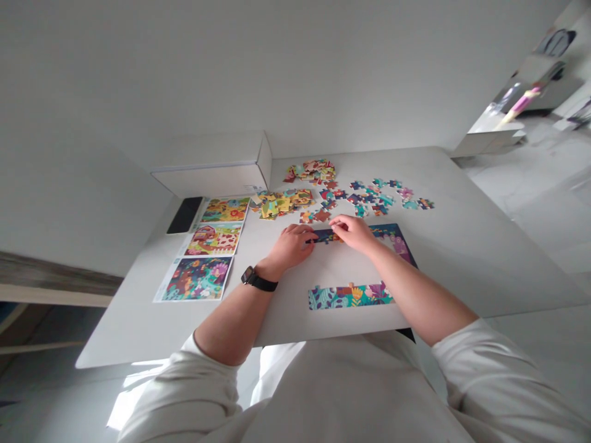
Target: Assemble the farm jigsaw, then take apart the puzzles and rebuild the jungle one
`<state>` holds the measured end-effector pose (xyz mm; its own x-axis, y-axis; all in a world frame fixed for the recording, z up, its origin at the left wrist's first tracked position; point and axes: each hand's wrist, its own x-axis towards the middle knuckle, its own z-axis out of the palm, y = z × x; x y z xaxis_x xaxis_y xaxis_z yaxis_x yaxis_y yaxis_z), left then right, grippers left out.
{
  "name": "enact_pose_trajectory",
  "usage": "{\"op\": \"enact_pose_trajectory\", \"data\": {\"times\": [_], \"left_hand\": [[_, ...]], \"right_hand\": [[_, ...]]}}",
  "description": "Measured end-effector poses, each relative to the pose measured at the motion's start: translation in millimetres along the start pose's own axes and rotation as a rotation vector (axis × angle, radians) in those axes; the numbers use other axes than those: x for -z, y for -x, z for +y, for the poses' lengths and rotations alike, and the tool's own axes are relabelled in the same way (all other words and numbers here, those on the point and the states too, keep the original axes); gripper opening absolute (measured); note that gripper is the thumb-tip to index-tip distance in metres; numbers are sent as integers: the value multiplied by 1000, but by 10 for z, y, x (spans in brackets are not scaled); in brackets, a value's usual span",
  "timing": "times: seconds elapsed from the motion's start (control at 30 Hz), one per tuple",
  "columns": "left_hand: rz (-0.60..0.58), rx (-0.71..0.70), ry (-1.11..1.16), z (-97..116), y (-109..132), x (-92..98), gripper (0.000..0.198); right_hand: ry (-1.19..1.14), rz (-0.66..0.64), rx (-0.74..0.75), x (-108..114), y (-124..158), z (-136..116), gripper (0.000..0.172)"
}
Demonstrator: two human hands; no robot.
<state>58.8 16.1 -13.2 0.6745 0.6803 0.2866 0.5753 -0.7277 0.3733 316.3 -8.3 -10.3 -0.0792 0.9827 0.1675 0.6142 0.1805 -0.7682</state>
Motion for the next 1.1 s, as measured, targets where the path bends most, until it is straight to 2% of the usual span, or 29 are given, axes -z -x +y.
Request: {"op": "enact_pose_trajectory", "data": {"times": [0.23,0.4,0.5,0.73,0.83,1.0,1.1], "left_hand": [[-40,29,-36,43,6,8,31],[8,46,-52,84,6,-1,52],[28,43,-47,99,10,0,57],[-52,35,-34,85,32,-38,44],[-24,35,-32,90,30,-48,47],[-20,-4,-28,101,20,-44,34],[-5,-38,3,106,9,-37,40]], "right_hand": [[-2,7,16,-21,-10,50,16],[-12,15,14,-32,-12,68,17],[-21,18,25,-29,-8,59,19],[-27,19,39,-39,-8,38,20],[-17,4,32,-55,-14,44,19],[-6,-10,38,-55,-16,52,18],[0,-9,46,-48,-10,44,17]]}}
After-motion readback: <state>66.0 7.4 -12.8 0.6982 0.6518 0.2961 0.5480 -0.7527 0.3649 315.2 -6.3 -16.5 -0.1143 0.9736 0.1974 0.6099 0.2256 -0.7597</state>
